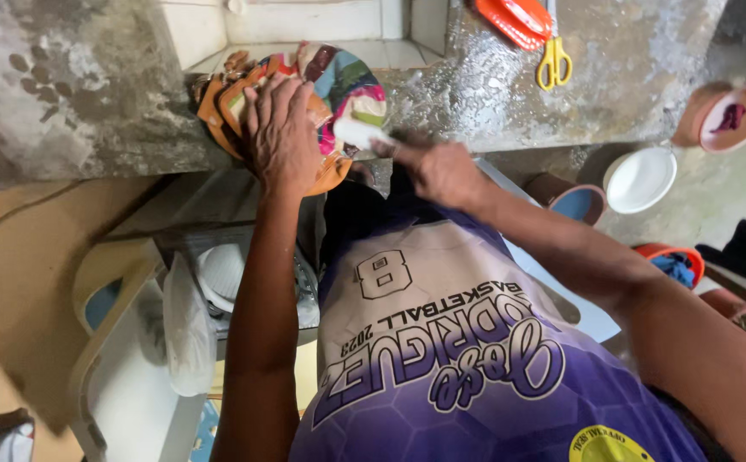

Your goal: The person scrubs a small patterned bag with a brush on a concrete surface. They repeatedly rub the brush over the bag's exterior and interior, occasionally repositioning the bag to access different areas.

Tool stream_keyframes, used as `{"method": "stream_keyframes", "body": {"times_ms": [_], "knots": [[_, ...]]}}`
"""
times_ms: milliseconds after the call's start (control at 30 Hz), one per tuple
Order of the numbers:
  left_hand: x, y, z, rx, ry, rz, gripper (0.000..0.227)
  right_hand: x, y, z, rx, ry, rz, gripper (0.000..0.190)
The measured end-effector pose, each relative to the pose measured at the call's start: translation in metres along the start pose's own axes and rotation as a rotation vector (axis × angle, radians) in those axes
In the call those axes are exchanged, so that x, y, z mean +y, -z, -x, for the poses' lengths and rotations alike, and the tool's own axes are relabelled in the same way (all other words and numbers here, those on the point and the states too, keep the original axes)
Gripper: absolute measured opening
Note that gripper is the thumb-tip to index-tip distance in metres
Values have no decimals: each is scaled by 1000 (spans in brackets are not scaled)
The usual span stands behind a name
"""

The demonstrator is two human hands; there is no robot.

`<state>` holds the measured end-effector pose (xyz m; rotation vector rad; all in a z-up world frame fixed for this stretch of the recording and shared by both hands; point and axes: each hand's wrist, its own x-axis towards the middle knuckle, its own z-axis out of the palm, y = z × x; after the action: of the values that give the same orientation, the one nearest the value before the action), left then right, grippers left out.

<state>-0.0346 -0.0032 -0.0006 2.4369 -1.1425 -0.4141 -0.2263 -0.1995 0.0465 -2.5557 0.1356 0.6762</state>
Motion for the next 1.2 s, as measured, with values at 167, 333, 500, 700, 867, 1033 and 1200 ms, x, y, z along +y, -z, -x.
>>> {"method": "stream_keyframes", "body": {"times_ms": [167, 333, 500, 700, 867, 1033, 1200], "knots": [[-3, 4, 11, 26, -49, -54, 41, -7, -10, -2, 344, -21, -191, 67], [3, 1, 3, -30, 15, -14, 46, -5, -12, 13, 256, -68, -193, 70], [0, 4, 7, -32, 14, -65, 51, -13, -22, 7, 369, 16, -218, 69], [2, 7, 9, -48, 35, -79, 52, 14, -23, 13, 546, -164, -363, 64], [16, 15, -2, 18, -47, -18, 75, 55, -16, 17, 602, -247, -363, 61], [19, 15, 4, 51, 27, -25, 63, 59, -20, 21, 629, -256, -179, 49], [17, 5, 5, 139, 9, -33, 52, 84, -12, 41, 902, -358, -28, 48]]}}
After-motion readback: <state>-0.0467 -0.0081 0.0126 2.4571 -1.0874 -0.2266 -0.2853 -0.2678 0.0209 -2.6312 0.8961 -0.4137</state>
